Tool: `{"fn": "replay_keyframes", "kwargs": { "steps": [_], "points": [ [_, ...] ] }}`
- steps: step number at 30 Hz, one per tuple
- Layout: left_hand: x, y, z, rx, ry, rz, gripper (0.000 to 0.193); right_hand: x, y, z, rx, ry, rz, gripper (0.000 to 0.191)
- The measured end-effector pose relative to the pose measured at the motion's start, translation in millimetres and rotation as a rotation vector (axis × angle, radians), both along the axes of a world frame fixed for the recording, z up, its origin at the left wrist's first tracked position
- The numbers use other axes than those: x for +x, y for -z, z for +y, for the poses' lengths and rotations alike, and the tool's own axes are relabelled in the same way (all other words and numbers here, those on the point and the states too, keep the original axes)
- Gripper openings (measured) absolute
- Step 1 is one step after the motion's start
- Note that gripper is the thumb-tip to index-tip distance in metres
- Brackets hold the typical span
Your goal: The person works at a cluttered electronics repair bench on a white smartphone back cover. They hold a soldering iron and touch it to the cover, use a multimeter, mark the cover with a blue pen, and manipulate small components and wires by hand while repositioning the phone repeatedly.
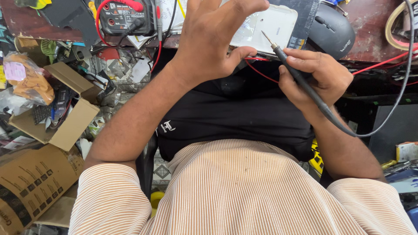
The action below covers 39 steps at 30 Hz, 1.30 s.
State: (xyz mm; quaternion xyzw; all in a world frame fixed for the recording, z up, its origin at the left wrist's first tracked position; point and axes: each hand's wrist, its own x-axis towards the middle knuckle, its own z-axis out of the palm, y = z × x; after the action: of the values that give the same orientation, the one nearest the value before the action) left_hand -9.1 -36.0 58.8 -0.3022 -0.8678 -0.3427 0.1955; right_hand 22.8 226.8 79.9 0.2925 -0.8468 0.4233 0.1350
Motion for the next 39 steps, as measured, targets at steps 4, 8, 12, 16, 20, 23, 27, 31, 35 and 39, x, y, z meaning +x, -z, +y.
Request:
{"fn": "replay_keyframes", "kwargs": {
  "steps": [4, 8, 12, 16, 20, 23, 27, 31, 35, 39],
  "points": [
    [-1, -1, 1, -0.012, -0.003, 0.011, 0.071, 0, 2, 1, 0.001, 0.004, 0.016, 0.02],
    [0, 0, 0, -0.017, -0.006, 0.038, 0.074, -1, 6, 2, 0.005, 0.002, 0.037, 0.021],
    [1, 3, 0, -0.023, -0.008, 0.0, 0.07, -1, 8, 4, 0.009, 0.0, 0.051, 0.021],
    [0, 5, -1, -0.019, -0.008, 0.008, 0.069, -1, 8, 5, 0.011, -0.002, 0.026, 0.021],
    [1, 5, 0, -0.029, -0.012, 0.012, 0.068, -1, 7, 5, 0.018, -0.006, 0.051, 0.021],
    [1, 5, 0, -0.031, -0.012, 0.017, 0.067, -1, 7, 4, 0.017, -0.004, 0.049, 0.021],
    [1, 4, 0, -0.034, -0.009, 0.016, 0.067, -1, 8, 5, 0.024, 0.008, 0.047, 0.02],
    [1, 2, 0, -0.042, -0.006, 0.016, 0.066, -2, 10, 6, 0.018, 0.0, 0.042, 0.021],
    [0, 0, 0, -0.036, -0.003, 0.04, 0.064, -2, 11, 6, 0.024, -0.004, 0.065, 0.021],
    [2, -2, 1, -0.047, 0.006, 0.061, 0.06, 0, 10, 7, 0.022, 0.012, 0.026, 0.02]
  ]
}}
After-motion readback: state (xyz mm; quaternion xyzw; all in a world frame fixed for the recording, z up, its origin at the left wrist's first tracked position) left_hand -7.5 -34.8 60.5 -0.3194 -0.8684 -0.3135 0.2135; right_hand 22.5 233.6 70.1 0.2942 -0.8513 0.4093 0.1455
